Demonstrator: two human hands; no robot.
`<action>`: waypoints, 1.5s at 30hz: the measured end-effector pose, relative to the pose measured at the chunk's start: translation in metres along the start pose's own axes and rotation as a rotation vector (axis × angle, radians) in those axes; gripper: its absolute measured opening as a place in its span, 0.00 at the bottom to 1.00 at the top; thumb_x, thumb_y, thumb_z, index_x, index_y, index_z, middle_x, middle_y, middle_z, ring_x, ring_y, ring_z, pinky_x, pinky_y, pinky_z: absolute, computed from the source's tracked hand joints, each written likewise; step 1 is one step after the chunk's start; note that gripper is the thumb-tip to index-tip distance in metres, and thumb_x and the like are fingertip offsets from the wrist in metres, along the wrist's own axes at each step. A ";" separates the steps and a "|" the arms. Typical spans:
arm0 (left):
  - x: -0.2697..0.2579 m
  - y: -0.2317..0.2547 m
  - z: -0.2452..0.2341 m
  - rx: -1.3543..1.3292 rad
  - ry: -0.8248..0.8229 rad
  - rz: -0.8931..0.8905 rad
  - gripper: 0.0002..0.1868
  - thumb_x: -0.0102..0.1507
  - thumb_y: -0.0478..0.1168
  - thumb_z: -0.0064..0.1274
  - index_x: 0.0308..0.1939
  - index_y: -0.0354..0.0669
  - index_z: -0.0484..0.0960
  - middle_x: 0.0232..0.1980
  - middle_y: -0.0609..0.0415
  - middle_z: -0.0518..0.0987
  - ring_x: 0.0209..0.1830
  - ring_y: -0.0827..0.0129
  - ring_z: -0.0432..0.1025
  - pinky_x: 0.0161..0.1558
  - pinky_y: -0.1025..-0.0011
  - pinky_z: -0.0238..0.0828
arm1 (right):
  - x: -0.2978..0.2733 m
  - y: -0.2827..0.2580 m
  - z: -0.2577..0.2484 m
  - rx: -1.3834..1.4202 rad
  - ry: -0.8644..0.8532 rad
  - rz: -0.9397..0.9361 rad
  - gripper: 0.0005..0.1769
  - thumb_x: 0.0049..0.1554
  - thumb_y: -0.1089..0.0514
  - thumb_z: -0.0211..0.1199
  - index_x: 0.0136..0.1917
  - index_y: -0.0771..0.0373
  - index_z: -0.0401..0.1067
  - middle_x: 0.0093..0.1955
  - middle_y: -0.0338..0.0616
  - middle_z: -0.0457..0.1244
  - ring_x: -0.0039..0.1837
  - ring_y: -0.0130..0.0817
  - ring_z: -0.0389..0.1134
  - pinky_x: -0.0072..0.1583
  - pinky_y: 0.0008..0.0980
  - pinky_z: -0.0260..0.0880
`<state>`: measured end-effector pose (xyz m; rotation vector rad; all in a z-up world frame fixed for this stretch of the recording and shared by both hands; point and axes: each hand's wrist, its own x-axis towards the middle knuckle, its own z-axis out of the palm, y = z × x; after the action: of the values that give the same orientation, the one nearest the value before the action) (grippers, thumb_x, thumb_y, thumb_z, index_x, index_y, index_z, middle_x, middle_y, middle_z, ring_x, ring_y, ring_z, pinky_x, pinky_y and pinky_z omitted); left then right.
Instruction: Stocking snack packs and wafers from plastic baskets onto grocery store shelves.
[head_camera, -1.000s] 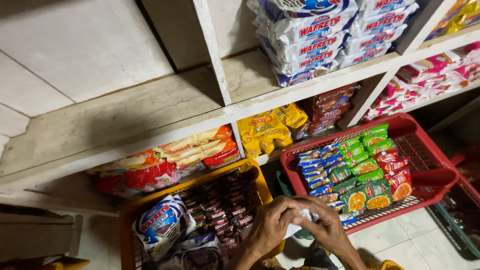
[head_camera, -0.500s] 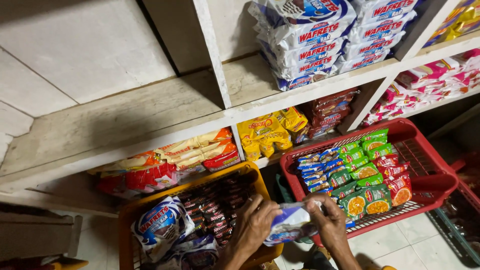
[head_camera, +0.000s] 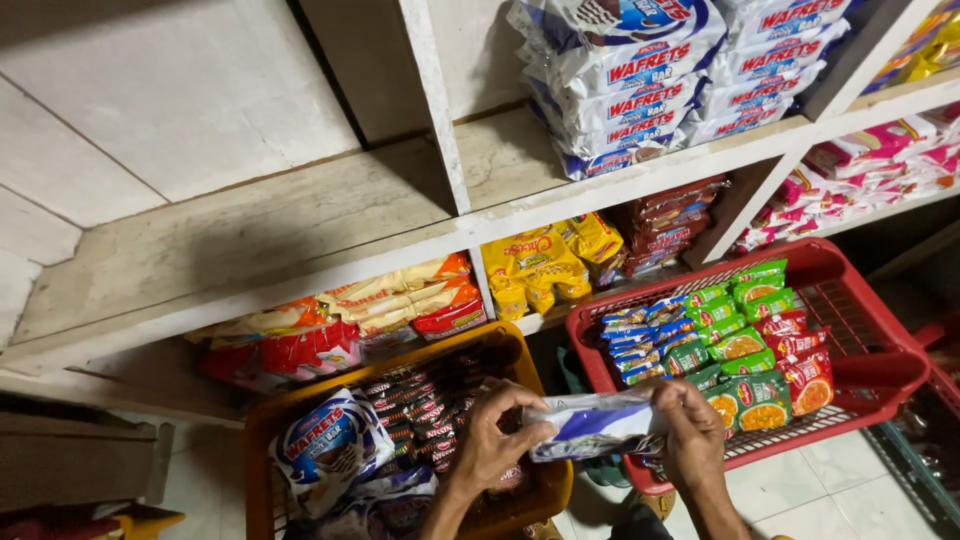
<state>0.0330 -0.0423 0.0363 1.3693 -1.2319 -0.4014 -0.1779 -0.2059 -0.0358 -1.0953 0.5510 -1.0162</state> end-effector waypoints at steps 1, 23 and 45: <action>-0.003 -0.005 0.001 -0.040 0.022 -0.011 0.11 0.53 0.39 0.67 0.35 0.44 0.82 0.37 0.57 0.76 0.37 0.71 0.67 0.41 0.70 0.69 | 0.000 -0.005 0.002 0.055 -0.041 -0.009 0.11 0.64 0.57 0.57 0.41 0.60 0.74 0.52 0.48 0.71 0.49 0.39 0.68 0.54 0.42 0.68; -0.009 -0.011 0.037 -0.251 0.470 -0.300 0.09 0.65 0.43 0.52 0.42 0.41 0.78 0.35 0.55 0.79 0.28 0.71 0.72 0.26 0.74 0.76 | -0.010 0.012 0.000 -0.006 0.054 0.033 0.12 0.63 0.59 0.57 0.37 0.60 0.71 0.47 0.47 0.69 0.50 0.36 0.64 0.58 0.40 0.63; -0.003 0.018 0.035 0.215 0.137 0.039 0.11 0.63 0.47 0.55 0.35 0.45 0.86 0.35 0.58 0.85 0.35 0.70 0.73 0.49 0.65 0.66 | 0.010 -0.081 0.076 -1.098 -0.475 -0.450 0.06 0.48 0.51 0.69 0.39 0.51 0.81 0.33 0.31 0.71 0.39 0.29 0.69 0.49 0.34 0.66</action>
<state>-0.0045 -0.0530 0.0424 1.5262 -1.2119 -0.1475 -0.1447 -0.1880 0.0691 -2.4438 0.4687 -0.7476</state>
